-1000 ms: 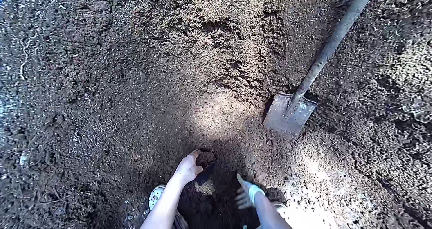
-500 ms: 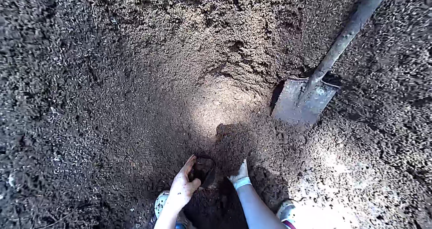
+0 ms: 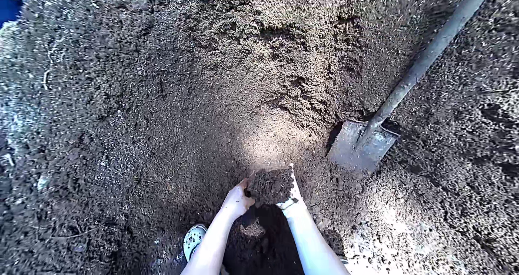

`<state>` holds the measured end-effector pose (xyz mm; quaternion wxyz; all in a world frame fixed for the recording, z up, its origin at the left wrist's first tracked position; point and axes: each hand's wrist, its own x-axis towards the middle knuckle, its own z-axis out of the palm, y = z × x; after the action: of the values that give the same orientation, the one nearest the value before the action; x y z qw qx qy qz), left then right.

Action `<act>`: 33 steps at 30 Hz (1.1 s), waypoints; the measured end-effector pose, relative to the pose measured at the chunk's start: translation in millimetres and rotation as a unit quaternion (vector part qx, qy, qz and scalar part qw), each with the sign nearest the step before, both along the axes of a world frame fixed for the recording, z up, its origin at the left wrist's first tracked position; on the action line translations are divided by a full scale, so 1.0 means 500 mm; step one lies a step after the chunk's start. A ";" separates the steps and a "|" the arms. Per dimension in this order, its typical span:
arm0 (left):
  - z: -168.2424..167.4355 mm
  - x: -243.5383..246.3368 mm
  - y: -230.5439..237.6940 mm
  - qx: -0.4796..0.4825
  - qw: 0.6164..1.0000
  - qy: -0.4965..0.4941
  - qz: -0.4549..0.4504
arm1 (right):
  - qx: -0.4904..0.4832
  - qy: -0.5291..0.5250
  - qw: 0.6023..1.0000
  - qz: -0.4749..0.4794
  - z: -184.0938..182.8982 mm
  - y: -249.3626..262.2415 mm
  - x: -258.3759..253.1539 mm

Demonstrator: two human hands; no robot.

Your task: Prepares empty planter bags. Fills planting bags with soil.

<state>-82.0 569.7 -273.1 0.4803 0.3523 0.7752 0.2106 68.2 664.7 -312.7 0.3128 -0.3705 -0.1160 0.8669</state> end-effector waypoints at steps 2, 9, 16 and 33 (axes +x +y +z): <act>0.001 0.002 -0.006 -0.007 1.000 -0.002 0.024 | 0.014 -0.011 0.999 0.039 0.004 -0.001 -0.017; -0.001 0.015 -0.024 -0.006 0.997 -0.008 0.076 | 0.346 -0.291 0.876 0.167 0.057 -0.027 -0.043; 0.004 0.016 -0.043 0.007 0.998 0.003 0.069 | 0.407 -0.239 0.816 0.334 0.115 -0.004 -0.037; 0.153 0.002 -0.142 0.066 0.993 0.095 0.036 | 0.496 -0.422 0.640 0.408 0.209 -0.079 -0.048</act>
<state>-80.9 498.6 -196.5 0.3722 0.3740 0.8136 0.2441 44.1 625.3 -208.0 -0.0190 -0.4006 -0.7871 0.4686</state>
